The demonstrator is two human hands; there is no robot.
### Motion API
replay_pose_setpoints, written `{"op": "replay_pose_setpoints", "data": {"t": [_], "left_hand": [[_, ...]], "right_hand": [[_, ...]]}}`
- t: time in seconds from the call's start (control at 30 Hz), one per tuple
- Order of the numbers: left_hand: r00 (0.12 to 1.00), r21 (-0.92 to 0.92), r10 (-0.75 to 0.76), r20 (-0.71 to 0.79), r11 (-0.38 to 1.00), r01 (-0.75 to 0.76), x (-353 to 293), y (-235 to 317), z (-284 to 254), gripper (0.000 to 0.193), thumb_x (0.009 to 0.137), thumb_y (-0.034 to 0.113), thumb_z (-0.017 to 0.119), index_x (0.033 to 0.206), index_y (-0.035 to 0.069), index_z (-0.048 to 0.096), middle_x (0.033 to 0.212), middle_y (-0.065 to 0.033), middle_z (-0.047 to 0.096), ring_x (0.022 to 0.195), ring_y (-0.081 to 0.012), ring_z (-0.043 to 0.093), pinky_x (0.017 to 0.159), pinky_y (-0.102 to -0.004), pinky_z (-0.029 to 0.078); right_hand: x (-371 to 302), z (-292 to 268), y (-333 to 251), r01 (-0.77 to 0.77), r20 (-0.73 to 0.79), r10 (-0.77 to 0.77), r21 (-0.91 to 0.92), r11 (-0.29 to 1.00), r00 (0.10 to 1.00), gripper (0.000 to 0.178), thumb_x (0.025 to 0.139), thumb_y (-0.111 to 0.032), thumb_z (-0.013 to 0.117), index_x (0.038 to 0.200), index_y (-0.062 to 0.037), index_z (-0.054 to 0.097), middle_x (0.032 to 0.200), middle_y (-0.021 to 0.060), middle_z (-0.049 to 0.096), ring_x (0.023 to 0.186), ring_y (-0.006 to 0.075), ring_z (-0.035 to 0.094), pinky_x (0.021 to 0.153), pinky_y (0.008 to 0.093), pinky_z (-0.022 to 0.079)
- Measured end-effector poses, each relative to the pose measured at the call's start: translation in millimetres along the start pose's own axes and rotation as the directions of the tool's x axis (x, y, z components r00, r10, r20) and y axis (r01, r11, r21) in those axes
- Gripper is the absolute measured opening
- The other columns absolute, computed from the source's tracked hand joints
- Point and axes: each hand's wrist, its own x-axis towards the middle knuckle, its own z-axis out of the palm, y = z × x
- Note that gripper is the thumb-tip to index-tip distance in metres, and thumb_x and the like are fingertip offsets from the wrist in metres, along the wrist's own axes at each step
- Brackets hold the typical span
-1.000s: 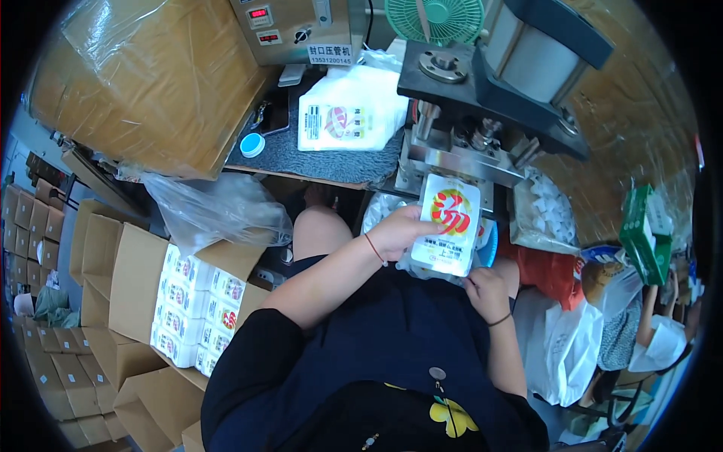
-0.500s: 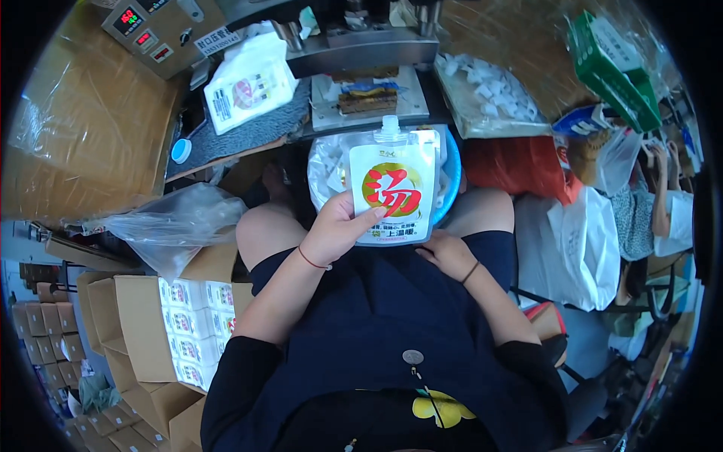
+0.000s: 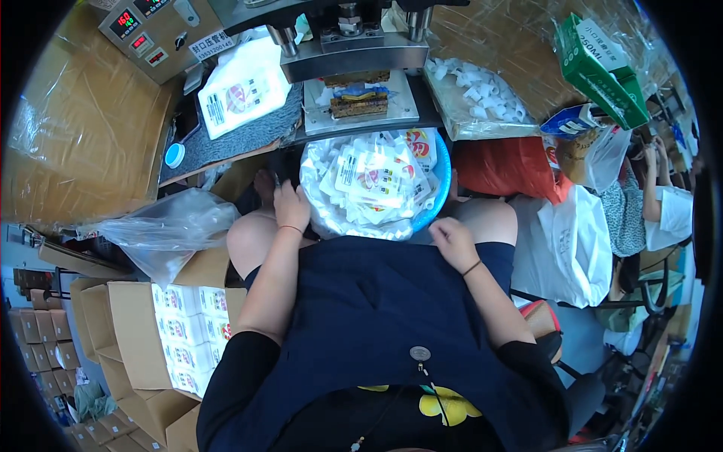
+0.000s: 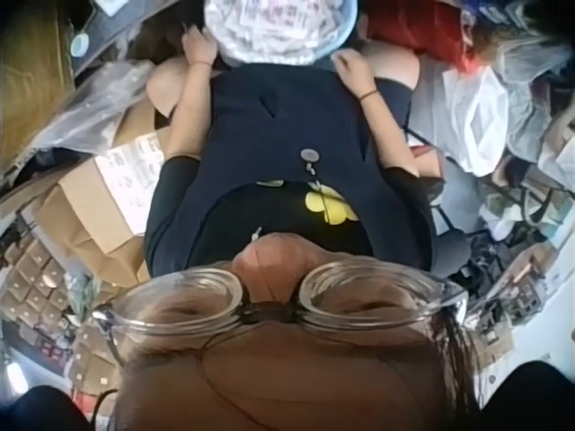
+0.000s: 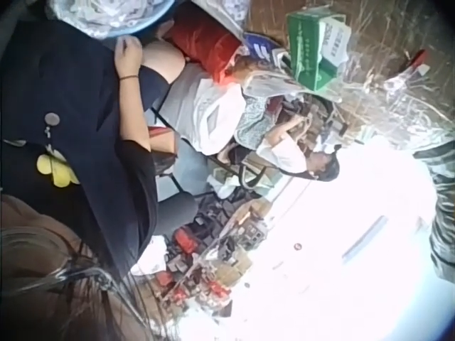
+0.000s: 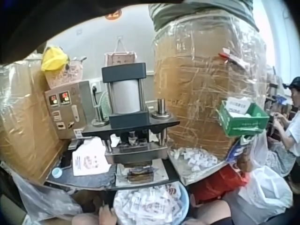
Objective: Manually placing plastic components into bags and sealing them using a heat-sealer machine.
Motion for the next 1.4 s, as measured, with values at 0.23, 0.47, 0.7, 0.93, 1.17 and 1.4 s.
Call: {"op": "replay_pose_setpoints", "data": {"t": [0.23,0.47,0.7,0.93,1.17,1.4], "left_hand": [[0.877,-0.301,-0.24,0.415,0.874,0.382,-2.4,-22.2,19.7,0.025,0.097,0.021,0.053,0.094,0.001,0.068,0.091,-0.0216,0.067,0.082,-0.0358,0.065,0.074,-0.0413,0.05],[0.975,-0.536,0.197,0.103,0.837,-0.112,-9.6,47.4,29.0,0.012,0.09,0.009,0.052,0.09,0.0,0.06,0.095,-0.0211,0.059,0.094,-0.0393,0.056,0.083,-0.0456,0.044],[0.696,-0.665,0.52,0.495,-0.289,0.689,-0.2,1.5,55.5,0.014,0.096,0.008,0.049,0.104,0.007,0.06,0.097,-0.0074,0.063,0.091,-0.024,0.061,0.085,-0.0388,0.051],[0.503,-0.504,-0.063,0.862,-0.013,0.863,5.0,0.7,15.7,0.043,0.102,0.033,0.053,0.135,0.006,0.05,0.12,-0.0104,0.064,0.103,-0.0268,0.065,0.086,-0.0409,0.054],[0.393,-0.469,0.292,0.872,0.268,0.842,-19.9,40.0,-69.1,0.021,0.096,0.012,0.061,0.114,0.001,0.062,0.115,-0.0113,0.065,0.1,-0.0229,0.065,0.086,-0.0372,0.053],[0.738,-0.927,0.634,0.232,0.375,-0.03,-29.4,140.1,-125.3,0.021,0.091,0.012,0.064,0.074,0.001,0.065,0.141,-0.0175,0.051,0.129,-0.0267,0.048,0.109,-0.0381,0.032]], "right_hand": [[63.6,19.8,128.3,-0.51,-0.099,0.619,0.474,0.718,0.779,0.026,0.1,-0.028,0.055,0.116,-0.0074,0.059,0.086,0.002,0.061,0.068,0.012,0.055,0.063,0.0265,0.048],[100.8,36.2,96.2,-0.762,0.436,0.71,0.608,0.222,0.554,0.043,0.092,-0.036,0.062,0.125,-0.0089,0.063,0.11,0.0059,0.07,0.101,0.0195,0.063,0.09,0.0404,0.049],[102.8,24.0,168.4,-0.443,0.409,0.427,0.896,-0.022,0.807,0.015,0.097,-0.017,0.056,0.109,-0.0086,0.061,0.108,0.012,0.065,0.105,0.0301,0.061,0.093,0.0553,0.05],[121.0,-5.9,95.9,-0.411,0.4,0.57,0.904,-0.116,0.718,0.017,0.097,-0.03,0.066,0.088,-0.0174,0.057,0.063,-0.0062,0.042,0.046,0.0092,0.035,0.041,0.0263,0.025],[100.8,-21.4,41.3,-0.222,0.032,0.312,0.773,0.595,0.949,0.015,0.099,-0.023,0.06,0.093,-0.0099,0.061,0.072,-0.0043,0.05,0.064,0.0074,0.046,0.056,0.0273,0.04],[74.1,-5.6,-52.1,0.189,0.119,-0.259,0.415,0.89,0.959,0.019,0.1,-0.02,0.052,0.092,-0.0036,0.056,0.083,0.0156,0.061,0.079,0.0321,0.061,0.075,0.0396,0.048]]}}
